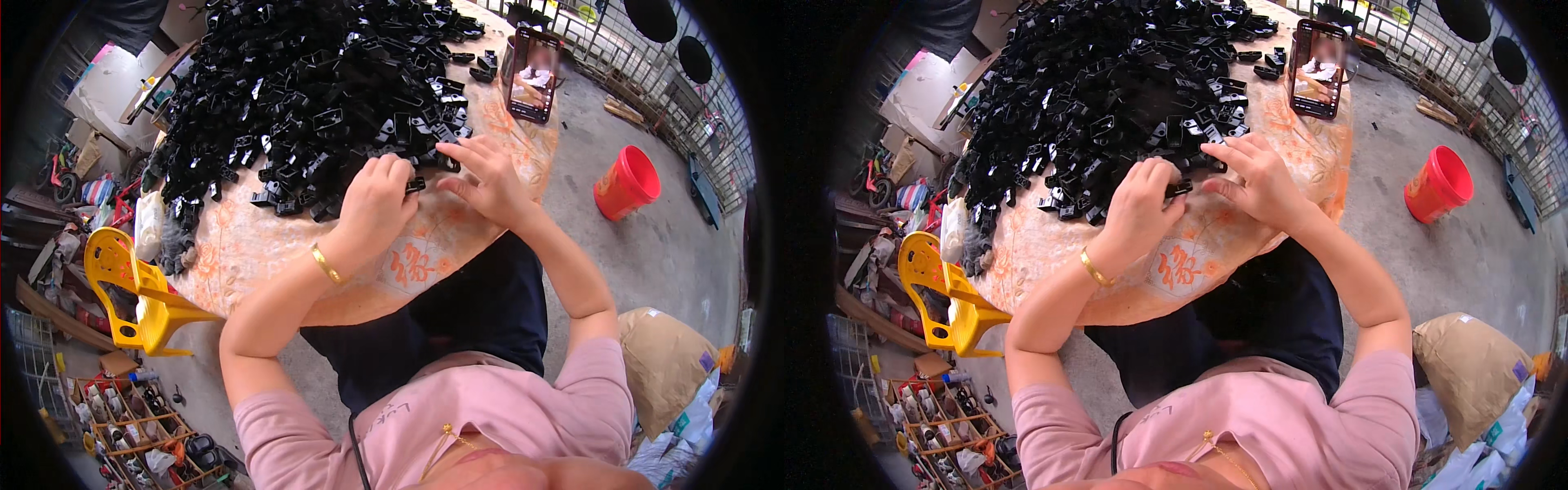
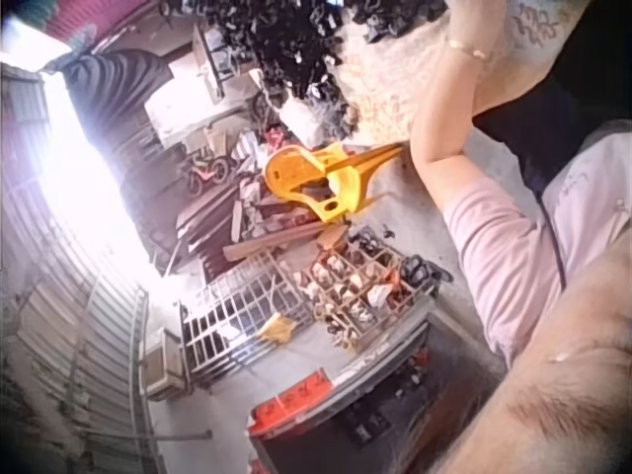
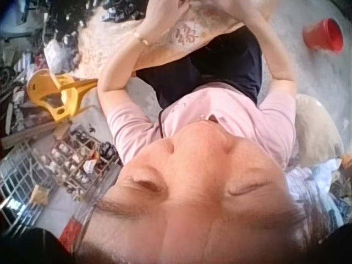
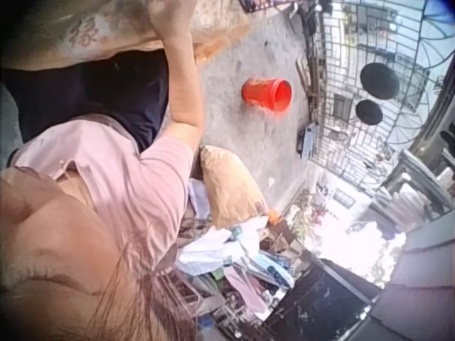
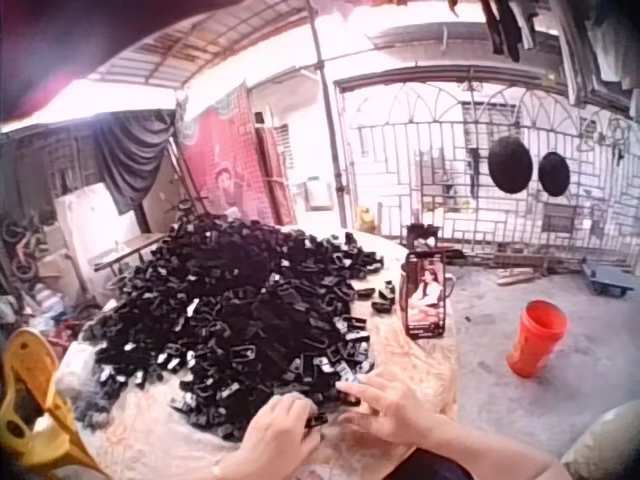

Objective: The person picks up plastic components from a pile on the table, fits pairs of pieces together by hand, and places the assembled components into a separate pile.

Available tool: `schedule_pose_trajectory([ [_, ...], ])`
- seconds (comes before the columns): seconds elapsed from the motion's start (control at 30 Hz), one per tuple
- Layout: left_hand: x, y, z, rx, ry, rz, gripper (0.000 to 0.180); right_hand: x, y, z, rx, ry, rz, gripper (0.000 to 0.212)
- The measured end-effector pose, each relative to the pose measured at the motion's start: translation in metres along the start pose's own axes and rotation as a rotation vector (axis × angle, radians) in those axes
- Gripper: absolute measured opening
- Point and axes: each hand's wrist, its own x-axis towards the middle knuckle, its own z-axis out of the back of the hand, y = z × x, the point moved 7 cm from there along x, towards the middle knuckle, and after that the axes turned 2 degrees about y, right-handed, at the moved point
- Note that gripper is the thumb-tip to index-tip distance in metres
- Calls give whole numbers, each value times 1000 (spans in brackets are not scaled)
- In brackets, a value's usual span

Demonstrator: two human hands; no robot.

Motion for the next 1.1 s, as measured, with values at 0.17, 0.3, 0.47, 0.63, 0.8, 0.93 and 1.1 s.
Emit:
schedule_pose_trajectory([
  [0.17, -3, 19, 7, -430, 119, 249, 33, -11, -18, -2, 370, -100, -228, 32],
  [0.3, -10, 39, -4, -688, 77, 365, 29, -15, -21, -27, 1063, -30, -616, 38],
  [0.47, -12, 45, -6, -1207, -31, 533, 26, -17, -9, -48, 730, 470, -656, 37],
  [0.63, -6, 43, 5, -1058, 4, 529, 25, -2, 6, -41, 268, 481, -327, 35],
  [0.8, -11, 52, 0, -1076, 13, 612, 19, 4, 22, -27, -1, 166, -263, 30],
  [0.93, -13, 49, -2, -1131, 34, 609, 20, -3, 26, -38, -183, 363, -282, 21],
  [1.1, -16, 44, -8, -1195, 110, 673, 22, -2, 18, -32, -57, 335, -269, 21],
])
